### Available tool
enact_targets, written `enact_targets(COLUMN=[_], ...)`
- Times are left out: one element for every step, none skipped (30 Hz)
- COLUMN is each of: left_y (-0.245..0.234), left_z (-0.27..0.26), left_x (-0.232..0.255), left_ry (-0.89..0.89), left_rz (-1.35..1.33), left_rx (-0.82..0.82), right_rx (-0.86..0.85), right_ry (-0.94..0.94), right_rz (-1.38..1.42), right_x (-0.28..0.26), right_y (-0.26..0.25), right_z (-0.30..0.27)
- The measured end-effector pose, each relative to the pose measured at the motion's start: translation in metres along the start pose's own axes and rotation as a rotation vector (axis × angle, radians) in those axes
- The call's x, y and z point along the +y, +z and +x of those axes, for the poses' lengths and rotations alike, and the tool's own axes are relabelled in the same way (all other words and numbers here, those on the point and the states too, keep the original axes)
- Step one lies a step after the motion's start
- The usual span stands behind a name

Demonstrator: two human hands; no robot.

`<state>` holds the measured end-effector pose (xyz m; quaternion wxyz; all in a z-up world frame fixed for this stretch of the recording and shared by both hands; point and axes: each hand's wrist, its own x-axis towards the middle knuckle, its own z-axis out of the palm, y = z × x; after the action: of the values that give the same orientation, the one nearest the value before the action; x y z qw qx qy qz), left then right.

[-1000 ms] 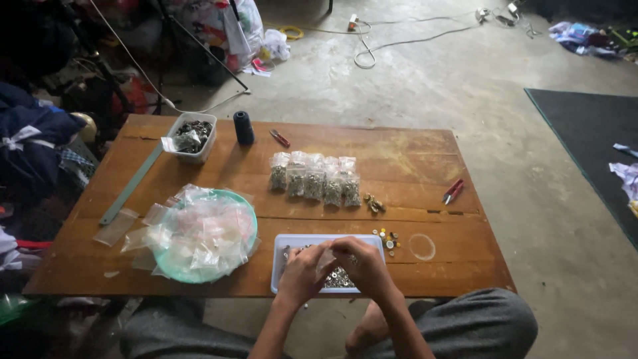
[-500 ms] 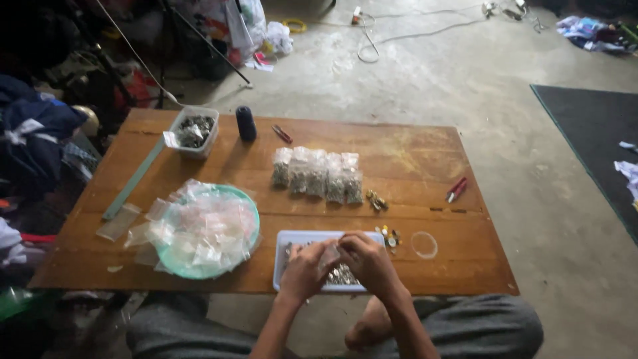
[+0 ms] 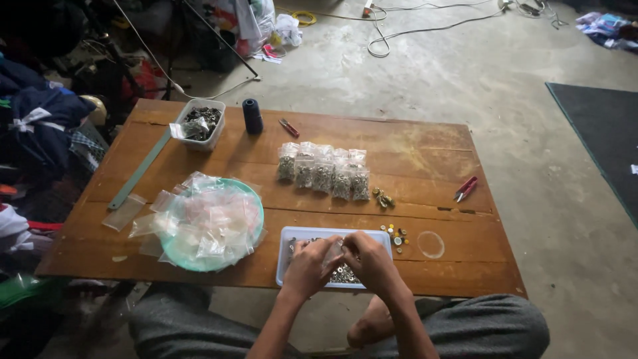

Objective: Sorting small metal rivets from a tray into a plastic bag

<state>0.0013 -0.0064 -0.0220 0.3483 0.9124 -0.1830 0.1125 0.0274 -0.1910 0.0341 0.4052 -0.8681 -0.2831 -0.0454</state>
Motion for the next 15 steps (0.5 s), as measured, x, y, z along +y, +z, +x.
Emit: enact_targets(left_y=[-0.001, -0.002, -0.003, -0.004, -0.005, -0.005, -0.006, -0.006, -0.007, -0.008, -0.010, -0.011, -0.007, -0.005, -0.002], left_z=[0.001, 0.000, 0.000, 0.000, -0.001, 0.000, 0.000, 0.000, 0.000, 0.000, 0.001, 0.002, 0.001, 0.000, 0.000], left_x=[0.001, 0.002, 0.004, 0.005, 0.005, 0.006, 0.007, 0.008, 0.009, 0.010, 0.011, 0.013, 0.011, 0.008, 0.005], left_ry=[0.000, -0.011, -0.021, -0.021, -0.030, -0.039, -0.039, -0.069, -0.098, -0.098, -0.106, -0.116, -0.117, -0.095, -0.072], left_rz=[0.000, 0.003, 0.005, 0.006, -0.009, -0.024, -0.023, -0.032, -0.041, -0.042, -0.040, -0.040, -0.041, -0.024, -0.007], left_rx=[-0.002, -0.009, -0.017, -0.020, -0.023, -0.020, -0.017, -0.016, -0.014, -0.013, 0.004, 0.024, 0.027, 0.053, 0.078], right_rx=[0.001, -0.015, -0.030, -0.029, 0.009, 0.045, 0.044, 0.083, 0.121, 0.121, 0.122, 0.120, 0.118, 0.022, -0.073], right_ry=[0.001, -0.017, -0.036, -0.033, -0.051, -0.074, -0.077, -0.028, 0.020, 0.019, 0.125, 0.229, 0.226, 0.298, 0.370], right_rz=[0.000, -0.018, -0.037, -0.035, -0.013, 0.006, 0.006, -0.011, -0.027, -0.028, -0.013, 0.001, -0.002, -0.009, -0.016], right_x=[-0.003, -0.005, -0.008, -0.015, -0.022, -0.028, -0.025, -0.022, -0.020, -0.012, -0.005, 0.002, 0.015, 0.027, 0.039], right_y=[-0.002, -0.004, -0.006, -0.009, -0.012, -0.016, -0.016, -0.015, -0.015, -0.011, -0.008, -0.005, 0.003, 0.011, 0.019], right_z=[0.000, 0.001, 0.001, 0.001, 0.002, 0.004, 0.003, 0.002, 0.001, -0.001, -0.002, -0.003, -0.004, -0.005, -0.006])
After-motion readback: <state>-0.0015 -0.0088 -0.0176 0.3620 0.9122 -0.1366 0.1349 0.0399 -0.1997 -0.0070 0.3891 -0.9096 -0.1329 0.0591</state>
